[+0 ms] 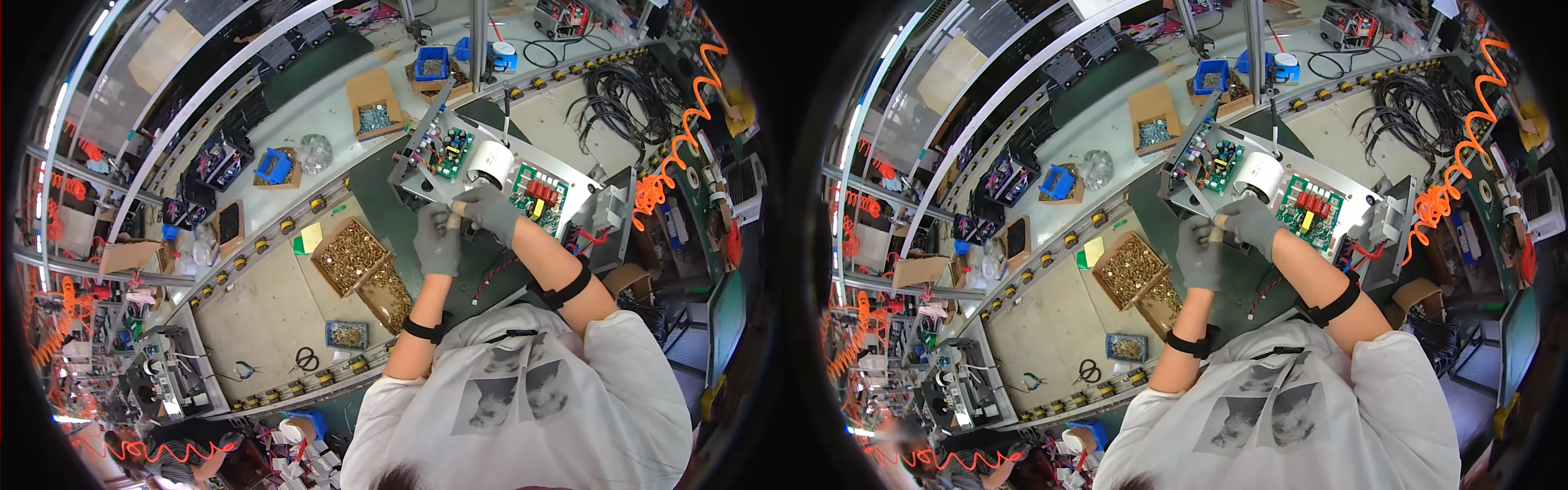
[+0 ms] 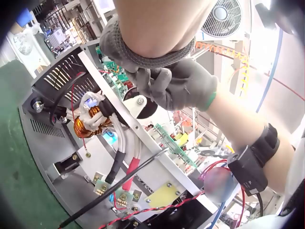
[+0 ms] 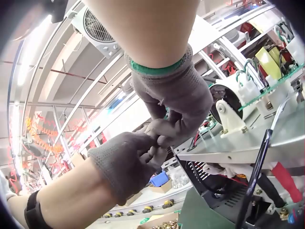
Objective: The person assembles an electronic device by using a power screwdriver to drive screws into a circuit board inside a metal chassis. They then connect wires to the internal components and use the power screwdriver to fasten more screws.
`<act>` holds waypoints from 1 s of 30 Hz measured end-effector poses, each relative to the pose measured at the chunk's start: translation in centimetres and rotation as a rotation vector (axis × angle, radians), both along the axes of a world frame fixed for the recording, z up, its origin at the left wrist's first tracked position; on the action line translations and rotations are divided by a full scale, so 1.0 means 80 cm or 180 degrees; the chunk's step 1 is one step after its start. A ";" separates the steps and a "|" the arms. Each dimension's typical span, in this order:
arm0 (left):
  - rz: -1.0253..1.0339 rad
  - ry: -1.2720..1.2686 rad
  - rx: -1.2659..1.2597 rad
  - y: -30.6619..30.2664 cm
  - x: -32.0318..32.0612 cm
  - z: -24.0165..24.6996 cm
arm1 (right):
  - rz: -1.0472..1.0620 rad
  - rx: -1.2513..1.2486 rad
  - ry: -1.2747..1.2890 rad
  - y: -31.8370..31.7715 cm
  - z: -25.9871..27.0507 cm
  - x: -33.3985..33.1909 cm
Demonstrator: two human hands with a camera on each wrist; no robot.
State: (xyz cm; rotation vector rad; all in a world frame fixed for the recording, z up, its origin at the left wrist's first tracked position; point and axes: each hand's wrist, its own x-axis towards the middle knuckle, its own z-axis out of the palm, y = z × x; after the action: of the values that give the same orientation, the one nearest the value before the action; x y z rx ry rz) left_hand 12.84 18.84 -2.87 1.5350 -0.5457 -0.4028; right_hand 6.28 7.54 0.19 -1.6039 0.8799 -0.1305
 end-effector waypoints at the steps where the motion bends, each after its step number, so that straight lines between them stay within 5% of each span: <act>1: -0.0047 -0.0275 0.0463 0.000 0.004 0.010 | -0.0187 -0.0242 0.0086 -0.003 0.002 0.001; 2: -0.0022 -0.0270 0.0451 -0.002 0.011 0.011 | -0.0162 -0.0255 0.0088 -0.007 0.004 0.001; 4: 0.0372 -0.1748 0.0402 -0.012 0.027 0.010 | 0.0115 -0.1928 0.0640 -0.012 0.012 0.002; 8: -0.0048 -0.2358 0.0807 -0.051 0.061 0.013 | 0.0828 -0.1904 0.1076 -0.007 0.012 0.010; 10: -0.0470 -0.2793 0.2489 -0.070 0.075 0.011 | 0.0819 -0.2023 0.1123 -0.003 0.000 0.014; 13: -0.0492 -0.2302 0.3172 -0.084 0.078 0.022 | 0.0884 -0.2065 0.1229 0.003 0.002 0.019; 17: -0.0394 -0.2322 0.3225 -0.093 0.081 0.000 | 0.0942 -0.2166 0.1259 0.008 0.001 0.017; 20: -0.0130 -0.2670 0.2684 -0.095 0.091 -0.026 | 0.1023 -0.2112 0.1282 0.004 -0.002 0.017; 22: 0.0474 -0.3587 0.1626 -0.093 0.095 -0.042 | 0.0975 -0.2067 0.1316 0.005 -0.005 0.019; 30: 0.0768 -0.4128 0.1708 -0.099 0.110 -0.048 | 0.0881 -0.1932 0.1217 0.002 -0.010 0.022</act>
State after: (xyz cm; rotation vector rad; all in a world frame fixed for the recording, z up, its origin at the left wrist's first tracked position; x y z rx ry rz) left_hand 21.62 10.91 -6.68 2.2548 -1.2801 0.7883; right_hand 8.07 7.67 -0.60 -2.3565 0.9475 0.1238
